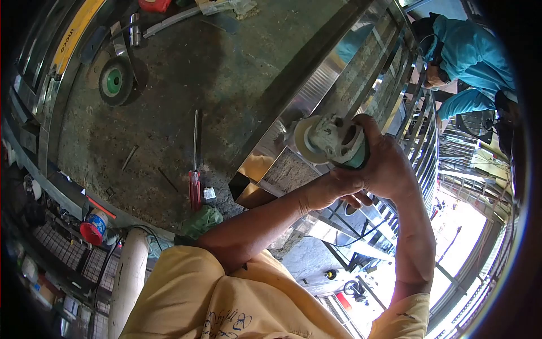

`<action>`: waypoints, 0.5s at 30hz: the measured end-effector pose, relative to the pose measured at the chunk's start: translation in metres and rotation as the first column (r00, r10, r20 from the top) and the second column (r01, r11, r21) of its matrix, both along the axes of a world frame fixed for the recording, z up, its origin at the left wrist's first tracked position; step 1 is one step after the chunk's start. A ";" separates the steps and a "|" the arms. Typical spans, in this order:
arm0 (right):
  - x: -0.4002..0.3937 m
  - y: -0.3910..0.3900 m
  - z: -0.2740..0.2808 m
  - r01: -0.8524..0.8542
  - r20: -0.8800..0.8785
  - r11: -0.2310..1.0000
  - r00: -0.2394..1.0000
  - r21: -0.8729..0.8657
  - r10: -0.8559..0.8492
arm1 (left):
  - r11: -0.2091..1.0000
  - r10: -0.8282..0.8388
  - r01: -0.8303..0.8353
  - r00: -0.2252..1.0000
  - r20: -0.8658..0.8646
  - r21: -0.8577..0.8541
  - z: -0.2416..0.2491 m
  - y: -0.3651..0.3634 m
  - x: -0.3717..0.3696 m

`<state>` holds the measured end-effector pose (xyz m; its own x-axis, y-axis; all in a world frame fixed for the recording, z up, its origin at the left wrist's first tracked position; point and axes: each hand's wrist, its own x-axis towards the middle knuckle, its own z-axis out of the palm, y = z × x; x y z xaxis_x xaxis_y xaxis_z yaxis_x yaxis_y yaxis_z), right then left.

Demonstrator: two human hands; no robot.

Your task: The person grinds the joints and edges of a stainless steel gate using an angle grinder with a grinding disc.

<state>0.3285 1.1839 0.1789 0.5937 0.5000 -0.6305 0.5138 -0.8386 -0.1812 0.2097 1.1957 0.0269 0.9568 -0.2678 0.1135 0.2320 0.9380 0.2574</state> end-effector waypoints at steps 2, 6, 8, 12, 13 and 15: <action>-0.001 -0.001 0.000 0.030 -0.003 1.000 1.000 0.006 -0.030 | 1.000 -0.022 0.022 1.000 0.012 -0.002 -0.001 0.000 0.000; -0.001 -0.009 0.005 0.069 -0.069 0.997 0.995 0.030 -0.067 | 0.998 -0.051 0.051 0.999 0.015 0.034 0.002 0.000 -0.002; -0.004 -0.002 0.006 0.021 0.028 0.995 0.999 -0.093 -0.018 | 0.998 -0.044 0.042 0.999 0.031 0.049 0.003 0.001 -0.004; -0.002 0.000 0.001 0.032 -0.014 0.999 0.999 0.010 -0.032 | 1.000 0.011 -0.011 1.000 0.014 0.004 0.001 0.001 -0.004; -0.003 -0.001 -0.001 0.024 -0.001 0.999 1.000 0.021 -0.024 | 1.000 0.018 -0.018 1.000 -0.002 0.009 0.001 0.001 -0.003; -0.005 -0.002 -0.003 0.003 0.026 0.999 1.000 0.044 -0.004 | 0.999 0.042 -0.042 0.999 -0.012 0.007 0.000 0.000 -0.002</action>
<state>0.3232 1.1817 0.1757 0.6113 0.5247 -0.5924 0.5160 -0.8319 -0.2044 0.2078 1.1956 0.0270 0.9685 -0.2281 0.1002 0.1956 0.9454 0.2608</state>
